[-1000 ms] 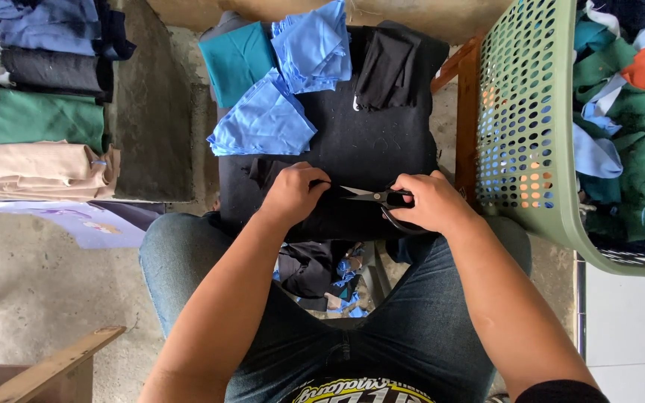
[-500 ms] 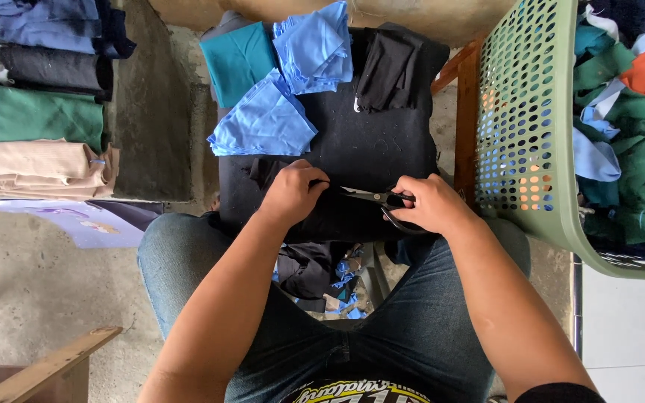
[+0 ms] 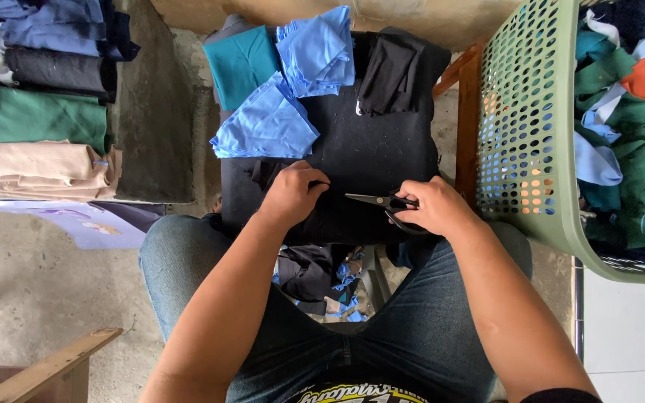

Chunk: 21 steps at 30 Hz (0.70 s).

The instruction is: The person sits on the floor and uses scissors to cut a piece of black fabric. They repeatedly fold the fabric, cut it into smaller pieces, and place the cut pieces into a green basket nearby.

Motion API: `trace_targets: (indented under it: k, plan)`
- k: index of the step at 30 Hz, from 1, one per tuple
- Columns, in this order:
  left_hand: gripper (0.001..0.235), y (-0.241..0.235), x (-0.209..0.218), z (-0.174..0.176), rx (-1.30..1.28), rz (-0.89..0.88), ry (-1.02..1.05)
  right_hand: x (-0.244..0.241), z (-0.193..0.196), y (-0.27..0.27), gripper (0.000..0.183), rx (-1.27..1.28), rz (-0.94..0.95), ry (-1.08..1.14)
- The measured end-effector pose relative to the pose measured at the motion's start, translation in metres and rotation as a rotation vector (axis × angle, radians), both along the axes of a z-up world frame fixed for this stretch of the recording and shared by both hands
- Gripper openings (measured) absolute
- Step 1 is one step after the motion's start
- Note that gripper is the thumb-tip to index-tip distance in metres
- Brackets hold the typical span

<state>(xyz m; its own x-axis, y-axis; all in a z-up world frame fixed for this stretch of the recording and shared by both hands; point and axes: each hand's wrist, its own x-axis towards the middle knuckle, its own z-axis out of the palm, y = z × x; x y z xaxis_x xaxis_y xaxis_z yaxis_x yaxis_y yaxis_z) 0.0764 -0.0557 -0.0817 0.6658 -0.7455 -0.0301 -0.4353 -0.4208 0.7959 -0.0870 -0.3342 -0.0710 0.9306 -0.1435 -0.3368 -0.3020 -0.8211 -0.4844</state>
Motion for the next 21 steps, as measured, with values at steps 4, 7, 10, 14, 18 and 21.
trace_targets:
  k: [4,7,10,14,18,21]
  plan:
    - [0.010,-0.001,-0.001,0.005,0.006,0.013,0.000,0.005,0.016,0.008,0.040,0.015,-0.028,0.001]
    - [0.010,-0.002,0.001,0.009,-0.002,0.020,0.020,0.012,0.030,0.017,0.038,0.117,-0.061,0.000]
    - [0.010,-0.002,0.002,0.010,0.002,0.027,0.057,0.013,0.032,0.020,0.037,0.158,-0.072,-0.012]
    - [0.012,-0.003,0.003,0.011,0.029,0.038,0.118,0.014,0.030,0.019,0.043,0.113,-0.044,0.010]
    - [0.011,-0.004,0.003,0.010,0.029,0.034,0.128,0.010,0.025,0.012,0.048,0.063,-0.043,0.102]
    - [0.011,-0.005,0.001,0.008,0.029,0.027,0.121,0.007,0.013,0.008,0.052,0.031,-0.052,0.164]
